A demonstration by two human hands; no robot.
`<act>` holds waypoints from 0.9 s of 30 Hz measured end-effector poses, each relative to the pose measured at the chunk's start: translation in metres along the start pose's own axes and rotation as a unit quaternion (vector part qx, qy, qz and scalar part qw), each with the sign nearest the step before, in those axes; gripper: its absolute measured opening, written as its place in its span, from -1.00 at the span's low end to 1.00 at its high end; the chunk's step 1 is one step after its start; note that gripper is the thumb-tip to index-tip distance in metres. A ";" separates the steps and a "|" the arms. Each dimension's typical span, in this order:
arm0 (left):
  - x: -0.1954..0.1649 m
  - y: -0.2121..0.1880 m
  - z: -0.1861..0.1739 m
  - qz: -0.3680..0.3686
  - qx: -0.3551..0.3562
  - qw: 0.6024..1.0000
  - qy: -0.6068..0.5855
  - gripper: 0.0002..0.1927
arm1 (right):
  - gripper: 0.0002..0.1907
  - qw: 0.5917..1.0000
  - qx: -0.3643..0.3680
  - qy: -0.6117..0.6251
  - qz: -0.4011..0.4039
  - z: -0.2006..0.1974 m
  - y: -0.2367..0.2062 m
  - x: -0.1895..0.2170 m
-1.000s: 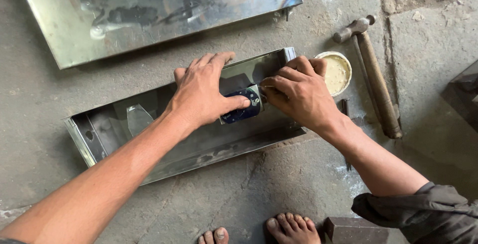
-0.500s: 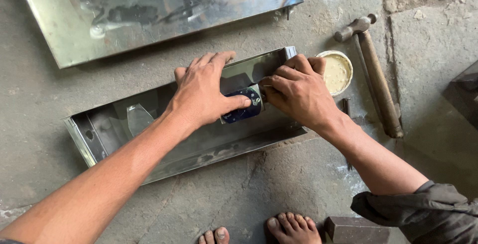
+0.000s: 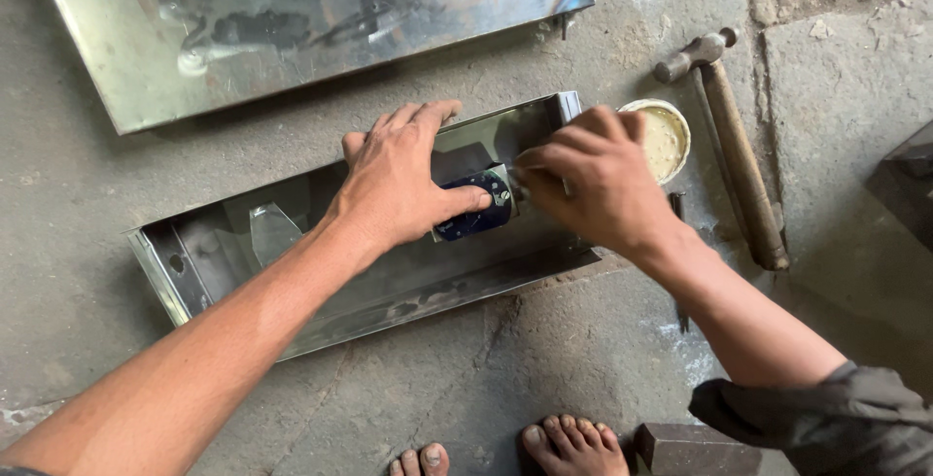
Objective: The person prepares adhesive in a small cup and applies it to metal components inside a rectangular metal casing, then places a bracket inside and uses a punch and hammer to secure it.
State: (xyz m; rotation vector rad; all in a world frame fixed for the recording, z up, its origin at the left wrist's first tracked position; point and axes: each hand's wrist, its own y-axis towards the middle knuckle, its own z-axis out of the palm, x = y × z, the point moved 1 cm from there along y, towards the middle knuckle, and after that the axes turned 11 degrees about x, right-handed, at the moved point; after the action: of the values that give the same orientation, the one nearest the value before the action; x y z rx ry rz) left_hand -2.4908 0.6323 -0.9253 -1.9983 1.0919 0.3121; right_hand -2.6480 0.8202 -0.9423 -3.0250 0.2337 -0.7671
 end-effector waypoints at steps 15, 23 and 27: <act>-0.025 -0.051 -0.067 0.124 -0.206 0.970 -0.038 -0.19 | -0.84 0.978 -0.087 0.058 0.180 -0.035 -0.068 -0.030; 0.001 -0.180 -0.026 0.030 -0.233 0.968 -0.084 -0.43 | -0.80 0.980 -0.100 0.060 0.161 -0.048 -0.062 -0.009; -0.007 -0.199 0.017 0.027 -0.145 0.986 -0.080 -0.36 | -0.79 0.916 -0.086 0.217 0.327 -0.085 -0.068 0.022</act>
State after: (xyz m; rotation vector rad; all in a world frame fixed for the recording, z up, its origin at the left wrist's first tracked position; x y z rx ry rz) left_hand -2.3350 0.7065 -0.8242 -2.1543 1.0459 0.6821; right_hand -2.6593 0.8863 -0.8534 -2.5602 1.2899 -1.3480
